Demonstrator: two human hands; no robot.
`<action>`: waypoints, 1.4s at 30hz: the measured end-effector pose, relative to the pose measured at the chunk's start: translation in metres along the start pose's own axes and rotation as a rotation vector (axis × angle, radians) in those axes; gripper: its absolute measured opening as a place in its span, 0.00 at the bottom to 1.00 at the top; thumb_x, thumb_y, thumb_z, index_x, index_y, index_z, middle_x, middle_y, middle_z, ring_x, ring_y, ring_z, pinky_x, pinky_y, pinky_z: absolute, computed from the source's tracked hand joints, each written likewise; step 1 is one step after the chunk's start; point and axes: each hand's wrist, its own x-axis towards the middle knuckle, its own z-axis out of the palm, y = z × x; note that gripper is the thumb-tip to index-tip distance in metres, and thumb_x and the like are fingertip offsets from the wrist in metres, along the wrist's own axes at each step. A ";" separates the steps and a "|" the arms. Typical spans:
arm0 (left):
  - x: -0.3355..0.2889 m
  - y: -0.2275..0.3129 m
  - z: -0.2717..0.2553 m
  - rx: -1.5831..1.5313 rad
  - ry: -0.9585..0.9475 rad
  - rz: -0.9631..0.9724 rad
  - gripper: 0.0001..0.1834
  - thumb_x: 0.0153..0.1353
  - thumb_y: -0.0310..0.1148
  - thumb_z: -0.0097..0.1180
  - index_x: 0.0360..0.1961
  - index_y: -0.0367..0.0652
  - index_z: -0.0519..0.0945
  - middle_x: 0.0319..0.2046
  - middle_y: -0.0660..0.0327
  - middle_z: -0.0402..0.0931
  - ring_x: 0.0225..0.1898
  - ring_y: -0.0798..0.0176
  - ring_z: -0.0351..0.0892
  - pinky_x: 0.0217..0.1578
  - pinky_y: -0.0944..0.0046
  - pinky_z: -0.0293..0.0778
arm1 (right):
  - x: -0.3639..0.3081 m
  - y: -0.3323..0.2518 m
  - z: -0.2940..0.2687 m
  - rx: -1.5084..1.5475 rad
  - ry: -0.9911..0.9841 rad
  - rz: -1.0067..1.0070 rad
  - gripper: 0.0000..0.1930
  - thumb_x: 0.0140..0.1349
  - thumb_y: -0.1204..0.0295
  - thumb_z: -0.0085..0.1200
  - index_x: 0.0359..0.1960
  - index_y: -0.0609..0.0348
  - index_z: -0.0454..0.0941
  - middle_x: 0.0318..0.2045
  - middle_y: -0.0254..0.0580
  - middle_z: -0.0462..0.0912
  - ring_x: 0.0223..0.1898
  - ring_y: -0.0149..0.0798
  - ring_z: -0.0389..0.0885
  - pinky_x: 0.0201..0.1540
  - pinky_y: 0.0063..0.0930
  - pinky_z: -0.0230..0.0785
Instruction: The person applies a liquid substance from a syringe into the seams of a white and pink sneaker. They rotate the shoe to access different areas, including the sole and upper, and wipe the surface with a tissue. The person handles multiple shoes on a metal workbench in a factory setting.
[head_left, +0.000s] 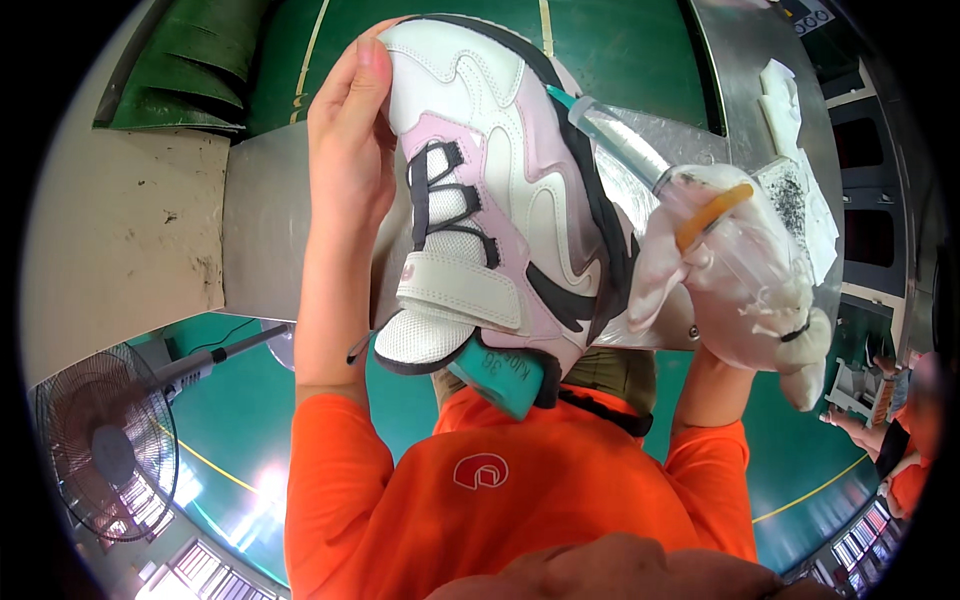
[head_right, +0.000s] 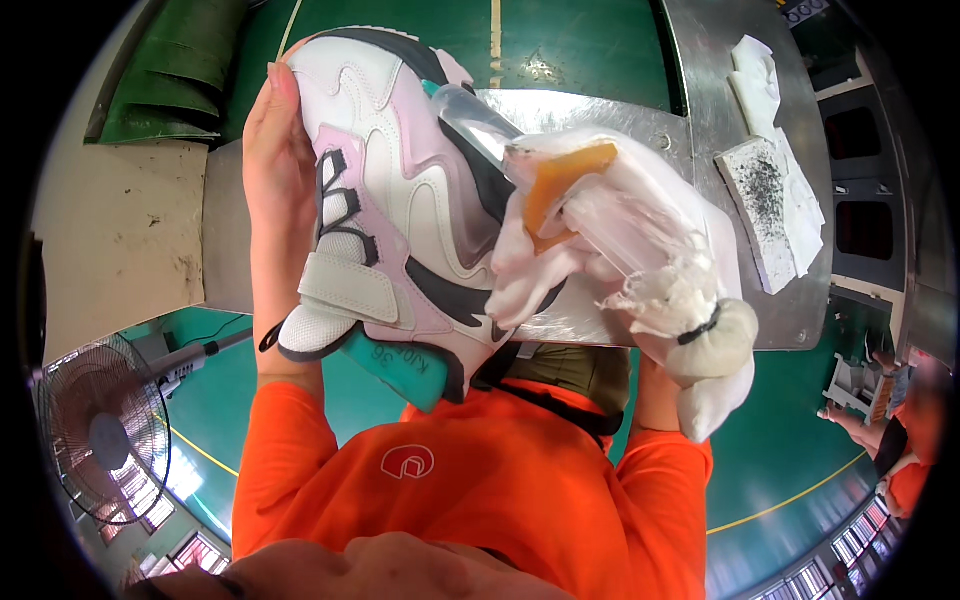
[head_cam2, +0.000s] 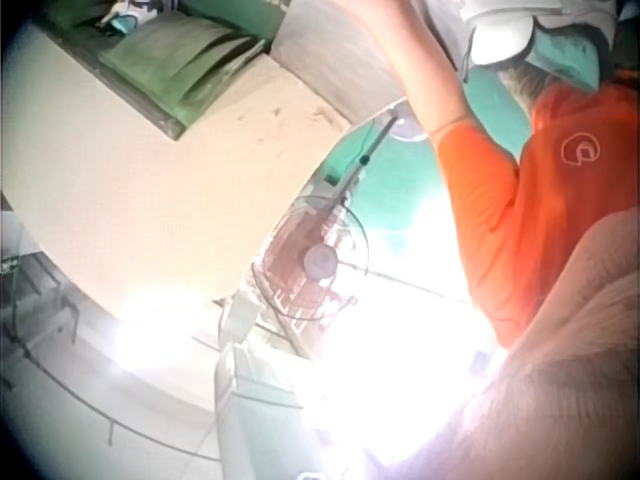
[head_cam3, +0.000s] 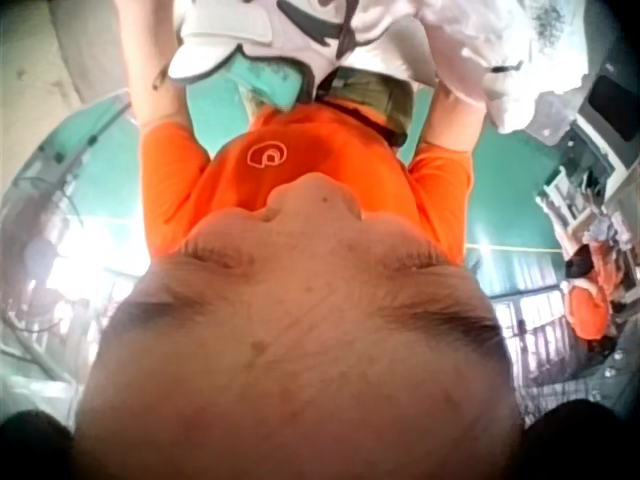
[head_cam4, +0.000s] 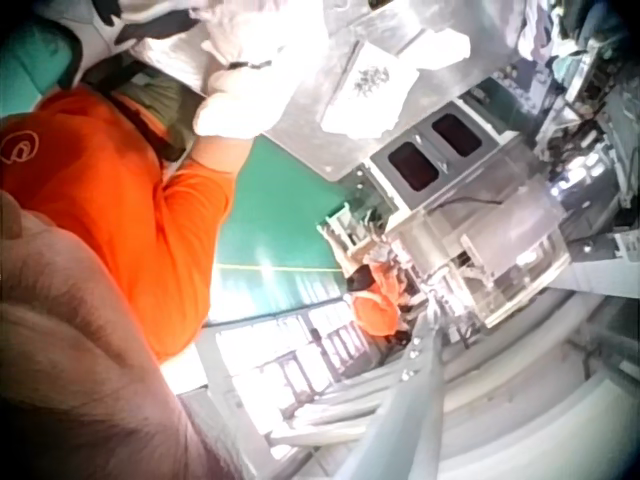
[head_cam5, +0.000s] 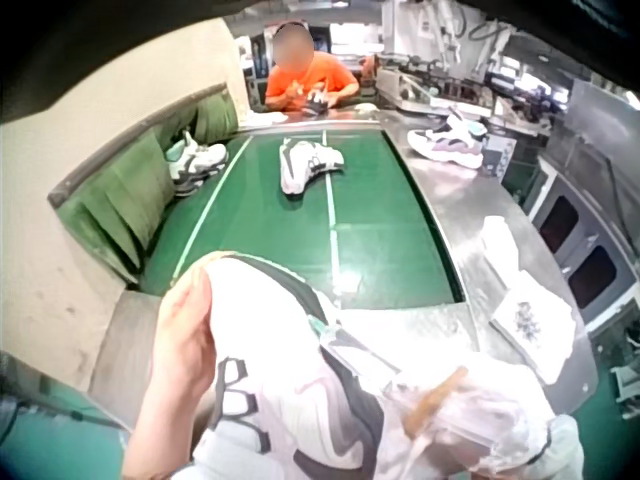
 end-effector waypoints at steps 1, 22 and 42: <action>0.001 0.000 -0.001 -0.005 0.006 -0.007 0.25 0.72 0.44 0.48 0.57 0.31 0.74 0.47 0.56 0.79 0.47 0.65 0.79 0.50 0.67 0.73 | -0.002 0.001 -0.004 0.009 0.065 0.046 0.33 0.61 0.56 0.53 0.55 0.79 0.65 0.26 0.60 0.74 0.22 0.52 0.78 0.24 0.40 0.76; 0.006 -0.005 -0.009 -0.112 0.083 -0.135 0.24 0.73 0.43 0.48 0.56 0.30 0.74 0.48 0.54 0.79 0.48 0.62 0.79 0.50 0.64 0.74 | -0.029 -0.014 -0.003 -0.230 0.177 0.118 0.48 0.50 0.41 0.52 0.54 0.84 0.63 0.24 0.57 0.74 0.18 0.48 0.77 0.20 0.32 0.72; 0.017 -0.014 -0.030 -0.135 0.079 -0.241 0.20 0.74 0.41 0.46 0.50 0.33 0.76 0.44 0.57 0.80 0.45 0.64 0.80 0.46 0.64 0.76 | -0.019 -0.017 0.009 -0.309 0.233 0.351 0.60 0.35 0.34 0.58 0.56 0.86 0.62 0.26 0.60 0.77 0.18 0.48 0.79 0.18 0.32 0.74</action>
